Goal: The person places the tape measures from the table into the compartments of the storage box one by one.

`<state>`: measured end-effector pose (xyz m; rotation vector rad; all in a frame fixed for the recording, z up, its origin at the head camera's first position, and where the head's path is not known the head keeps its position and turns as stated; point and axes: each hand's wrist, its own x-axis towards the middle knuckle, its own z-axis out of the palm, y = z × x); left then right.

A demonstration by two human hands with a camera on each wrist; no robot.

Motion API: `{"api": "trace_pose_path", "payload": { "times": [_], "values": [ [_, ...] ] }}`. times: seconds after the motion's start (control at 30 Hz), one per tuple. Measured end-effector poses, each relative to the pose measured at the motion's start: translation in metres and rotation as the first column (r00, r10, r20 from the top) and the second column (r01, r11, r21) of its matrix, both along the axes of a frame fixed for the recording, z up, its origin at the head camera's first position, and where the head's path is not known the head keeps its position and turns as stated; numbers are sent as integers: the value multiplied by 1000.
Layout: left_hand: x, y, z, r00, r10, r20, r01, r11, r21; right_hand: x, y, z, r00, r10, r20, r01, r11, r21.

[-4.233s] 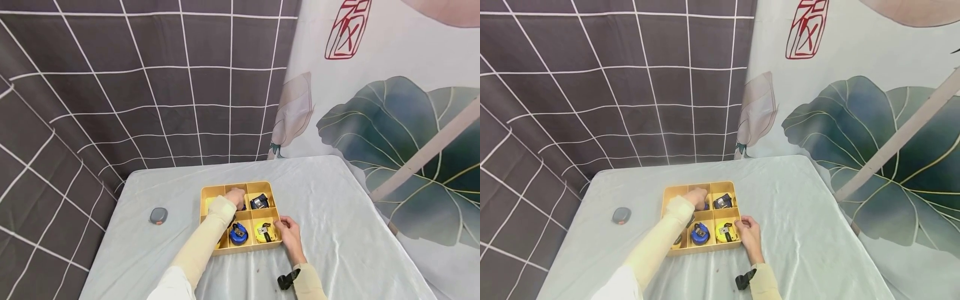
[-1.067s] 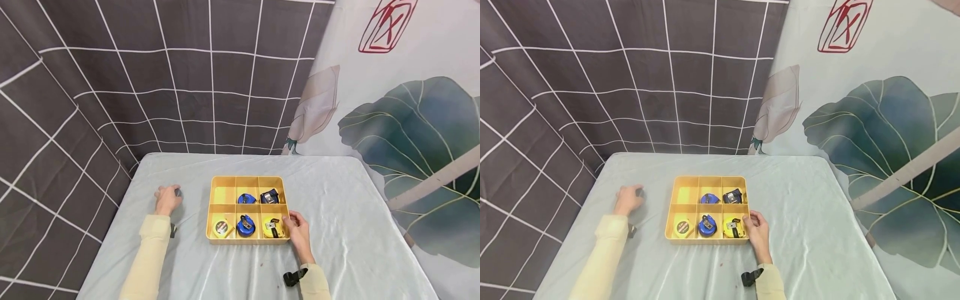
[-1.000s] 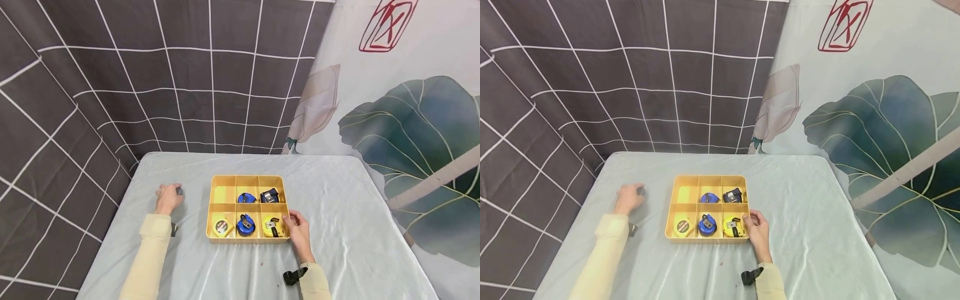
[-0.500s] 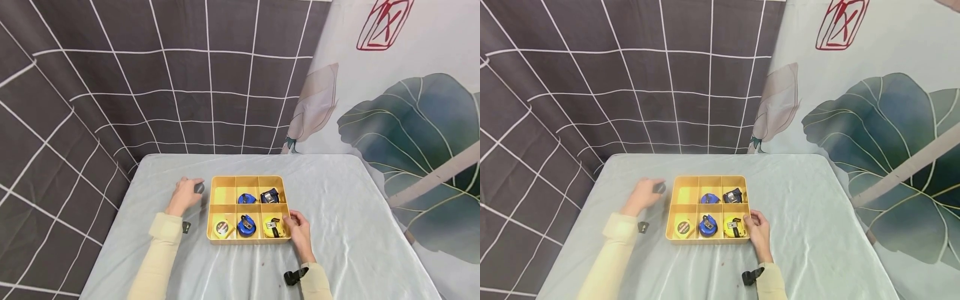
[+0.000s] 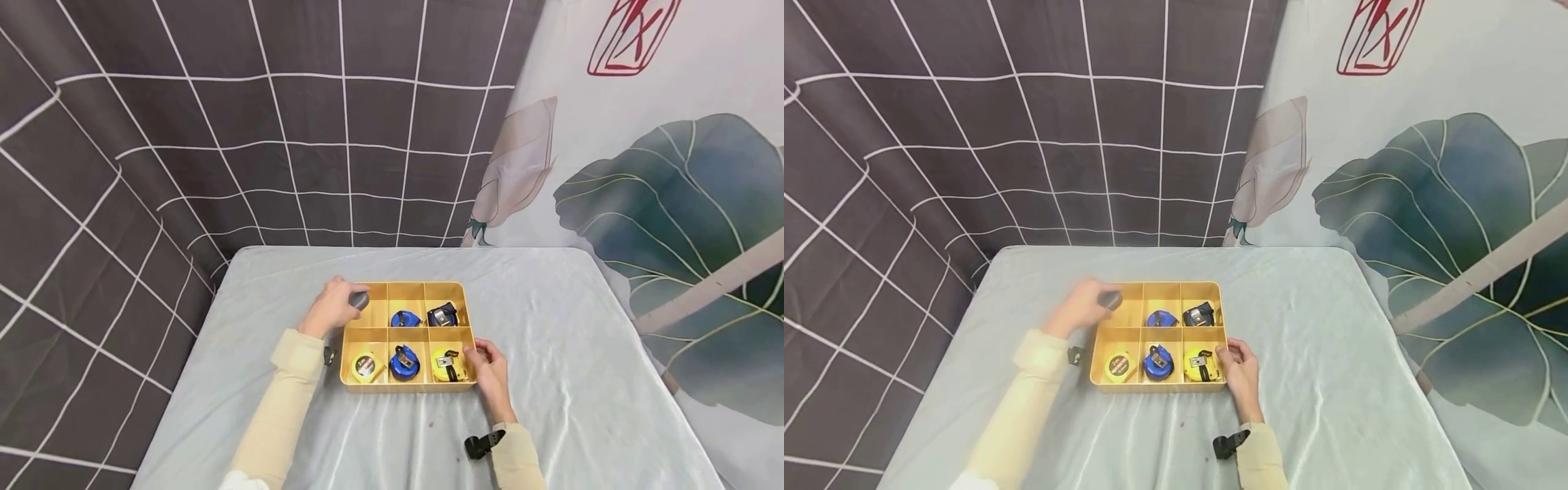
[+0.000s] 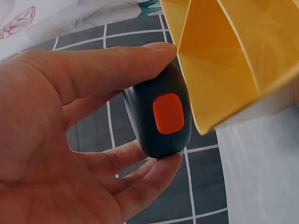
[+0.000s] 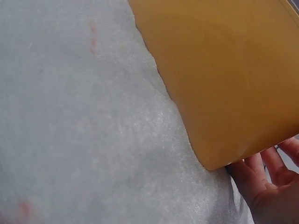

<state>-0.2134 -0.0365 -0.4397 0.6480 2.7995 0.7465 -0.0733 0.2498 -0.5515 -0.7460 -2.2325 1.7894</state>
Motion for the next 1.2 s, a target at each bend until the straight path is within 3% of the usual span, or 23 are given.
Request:
{"api": "trace_pose_path", "payload": {
  "times": [0.3,0.5,0.8,1.0,1.2],
  "values": [
    [-4,19,-15,998,-40,44,41,999,-8,4,1,0,1000,-1,31,1,1000,3],
    [-6,28,-19,995,-85,52,87,995,-48,3,0,2,999,-1,37,1,1000,-2],
    [-17,43,-28,994,-63,87,74,988,-133,2,4,1,1000,-15,26,15,1000,9],
    [-22,48,-29,990,-63,127,90,970,-227,1,3,-1,1000,-7,22,7,1000,0],
    [-26,51,-34,977,-104,185,155,946,-285,0,1,-1,1000,-4,-2,4,1000,-2]
  ]
}}
